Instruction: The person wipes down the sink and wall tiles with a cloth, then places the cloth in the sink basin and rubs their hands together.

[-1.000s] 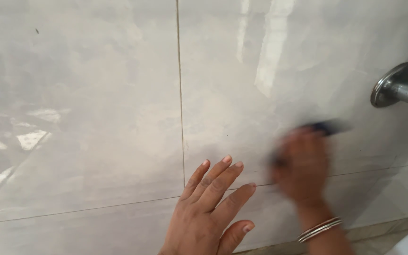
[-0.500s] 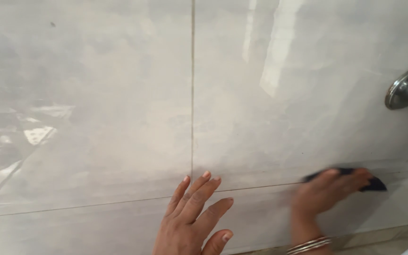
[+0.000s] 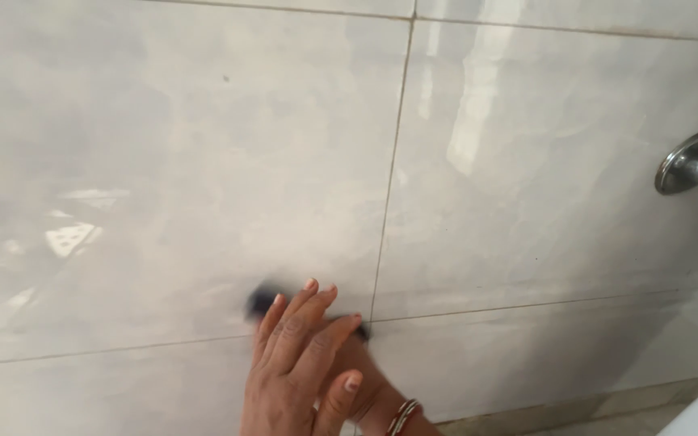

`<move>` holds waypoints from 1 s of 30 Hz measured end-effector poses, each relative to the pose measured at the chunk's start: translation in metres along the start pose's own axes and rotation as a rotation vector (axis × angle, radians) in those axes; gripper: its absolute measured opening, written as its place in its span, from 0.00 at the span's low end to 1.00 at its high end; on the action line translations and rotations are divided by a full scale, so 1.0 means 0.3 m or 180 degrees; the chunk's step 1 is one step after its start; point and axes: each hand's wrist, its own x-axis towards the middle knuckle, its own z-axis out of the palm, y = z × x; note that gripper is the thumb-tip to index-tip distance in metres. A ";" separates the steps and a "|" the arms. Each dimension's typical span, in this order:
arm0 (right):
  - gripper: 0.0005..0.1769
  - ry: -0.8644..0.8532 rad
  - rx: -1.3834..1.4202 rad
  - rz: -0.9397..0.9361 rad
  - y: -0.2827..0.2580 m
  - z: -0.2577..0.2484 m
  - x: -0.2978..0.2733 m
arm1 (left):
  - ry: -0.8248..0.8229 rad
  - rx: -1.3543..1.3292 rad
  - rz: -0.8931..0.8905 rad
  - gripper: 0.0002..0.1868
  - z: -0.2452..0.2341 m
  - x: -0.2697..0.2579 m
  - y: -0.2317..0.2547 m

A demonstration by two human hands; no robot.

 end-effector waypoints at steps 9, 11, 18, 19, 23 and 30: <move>0.20 0.1022 0.2588 0.1704 -0.032 -0.145 0.018 | 0.0167 -0.0908 -0.1065 0.30 -0.113 -0.028 0.014; 0.20 0.1302 0.2474 0.1426 -0.088 -0.218 0.026 | -0.0031 -0.1467 -0.1540 0.35 -0.096 -0.026 0.016; 0.17 0.1792 0.1808 0.0664 -0.253 -0.246 0.035 | -0.0015 -0.2772 -0.2062 0.29 -0.067 -0.011 0.027; 0.18 0.1543 0.1483 0.0503 -0.269 -0.263 0.033 | 0.0111 -0.2697 -0.2270 0.25 -0.084 0.009 0.019; 0.17 0.1039 0.1267 0.0277 -0.299 -0.307 0.029 | -0.0243 -0.3451 -0.2073 0.27 -0.193 0.038 0.031; 0.14 0.2933 0.0409 0.0244 -0.055 -0.360 -0.053 | 0.0347 -0.1223 -0.1066 0.24 -0.279 0.061 -0.029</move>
